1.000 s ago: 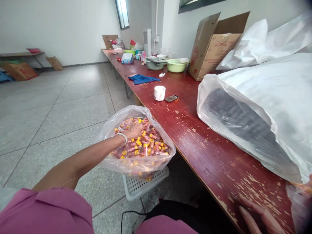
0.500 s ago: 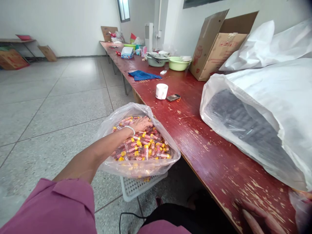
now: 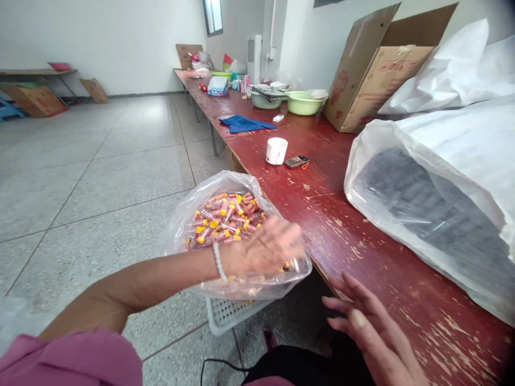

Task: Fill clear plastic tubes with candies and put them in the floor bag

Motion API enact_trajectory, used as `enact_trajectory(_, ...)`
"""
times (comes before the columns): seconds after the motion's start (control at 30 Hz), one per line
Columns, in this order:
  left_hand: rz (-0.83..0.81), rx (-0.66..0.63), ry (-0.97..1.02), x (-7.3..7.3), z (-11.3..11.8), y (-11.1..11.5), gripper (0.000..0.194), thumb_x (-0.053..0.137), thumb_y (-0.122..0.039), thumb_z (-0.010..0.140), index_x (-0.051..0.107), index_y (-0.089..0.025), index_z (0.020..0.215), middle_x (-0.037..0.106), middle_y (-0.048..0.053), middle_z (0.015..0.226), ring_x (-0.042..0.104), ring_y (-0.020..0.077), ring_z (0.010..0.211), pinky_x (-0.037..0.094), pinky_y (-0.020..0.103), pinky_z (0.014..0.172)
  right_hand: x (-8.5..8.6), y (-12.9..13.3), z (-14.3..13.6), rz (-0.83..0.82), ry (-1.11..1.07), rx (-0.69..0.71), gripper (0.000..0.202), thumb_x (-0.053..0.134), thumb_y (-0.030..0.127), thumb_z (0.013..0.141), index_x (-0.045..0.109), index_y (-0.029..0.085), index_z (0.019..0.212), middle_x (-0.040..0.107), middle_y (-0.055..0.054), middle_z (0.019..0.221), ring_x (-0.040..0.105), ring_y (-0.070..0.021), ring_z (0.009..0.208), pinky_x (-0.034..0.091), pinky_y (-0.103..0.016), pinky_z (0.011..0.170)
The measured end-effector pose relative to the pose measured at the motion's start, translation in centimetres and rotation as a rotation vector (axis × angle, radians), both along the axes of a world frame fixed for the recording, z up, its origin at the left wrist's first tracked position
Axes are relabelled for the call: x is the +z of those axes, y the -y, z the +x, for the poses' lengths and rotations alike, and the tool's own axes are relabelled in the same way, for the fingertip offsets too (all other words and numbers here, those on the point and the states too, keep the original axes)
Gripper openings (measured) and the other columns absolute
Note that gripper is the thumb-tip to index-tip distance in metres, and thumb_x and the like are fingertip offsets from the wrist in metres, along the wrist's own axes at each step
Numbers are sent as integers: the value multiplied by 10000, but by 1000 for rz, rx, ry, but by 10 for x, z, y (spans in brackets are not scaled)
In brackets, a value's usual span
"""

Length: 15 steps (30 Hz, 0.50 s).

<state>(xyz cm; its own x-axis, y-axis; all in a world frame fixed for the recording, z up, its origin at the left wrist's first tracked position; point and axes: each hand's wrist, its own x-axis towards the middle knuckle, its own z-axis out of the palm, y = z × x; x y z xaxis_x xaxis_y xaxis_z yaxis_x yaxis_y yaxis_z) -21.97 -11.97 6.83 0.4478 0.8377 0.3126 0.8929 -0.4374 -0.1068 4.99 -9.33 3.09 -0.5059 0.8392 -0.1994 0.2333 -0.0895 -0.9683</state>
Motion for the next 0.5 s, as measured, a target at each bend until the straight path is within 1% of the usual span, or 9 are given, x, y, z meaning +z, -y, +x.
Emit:
enact_trajectory(0.03, 23, -57, -31, 0, 20, 1, 174, 428, -150, 860, 589, -167, 797, 512, 70, 821, 503, 189, 738, 393, 350, 654, 6, 2, -14, -33, -23, 66, 595, 619, 497, 767, 459, 285, 1299, 593, -99, 1236, 640, -241, 979, 572, -358, 767)
enact_trajectory(0.07, 40, -91, -46, -2, 35, 2, 180, 425, -143, 862, 584, -158, 779, 515, 71, 811, 514, 187, 721, 395, 346, 626, 11, 2, -26, -63, -30, 119, 610, 629, 484, 764, 447, 279, 1309, 617, -96, 1183, 641, -231, 958, 566, -357, 767)
enact_trajectory(0.13, 66, -137, -28, -10, 54, -1, 182, 428, -151, 868, 579, -152, 766, 529, 75, 822, 535, 183, 704, 400, 336, 583, 16, -1, -42, -98, -8, 176, 578, 626, 477, 770, 473, 256, 1282, 658, -71, 1021, 641, -197, 831, 557, -325, 702)
enact_trajectory(0.23, 66, -182, 51, -22, 57, -8, 191, 434, -212, 890, 581, -153, 783, 551, 75, 847, 547, 165, 673, 417, 324, 552, 17, -10, -52, -53, 42, 196, 442, 600, 500, 781, 571, 219, 1121, 625, -23, 814, 567, -149, 682, 505, -261, 601)
enact_trajectory(0.3, 50, -210, 69, -26, 54, -12, 189, 446, -240, 894, 585, -151, 800, 558, 74, 851, 556, 162, 675, 428, 321, 555, 14, -16, -53, -7, 49, 197, 387, 627, 506, 754, 593, 214, 1004, 582, 5, 741, 517, -132, 646, 469, -237, 576)
enact_trajectory(0.37, 20, -237, 79, -27, 53, -14, 164, 463, -244, 887, 584, -144, 837, 560, 76, 876, 562, 162, 689, 437, 319, 566, 8, -19, -53, 17, 46, 179, 352, 652, 508, 730, 592, 211, 910, 549, 24, 692, 477, -117, 608, 440, -227, 557)
enact_trajectory(0.43, -38, -246, 131, -27, 54, -15, 151, 480, -219, 870, 564, -138, 966, 555, 81, 960, 560, 152, 706, 443, 304, 574, 0, -21, -51, 6, 48, 152, 329, 643, 511, 739, 587, 198, 823, 536, 25, 657, 466, -113, 592, 427, -230, 557)
enact_trajectory(0.5, -97, -238, 240, -25, 56, -15, 270, 486, -182, 849, 492, -142, 1116, 533, 89, 1063, 562, 143, 768, 452, 271, 589, -10, -21, -49, -42, 34, 132, 319, 626, 500, 762, 592, 188, 815, 554, 12, 661, 490, -122, 611, 437, -243, 577)
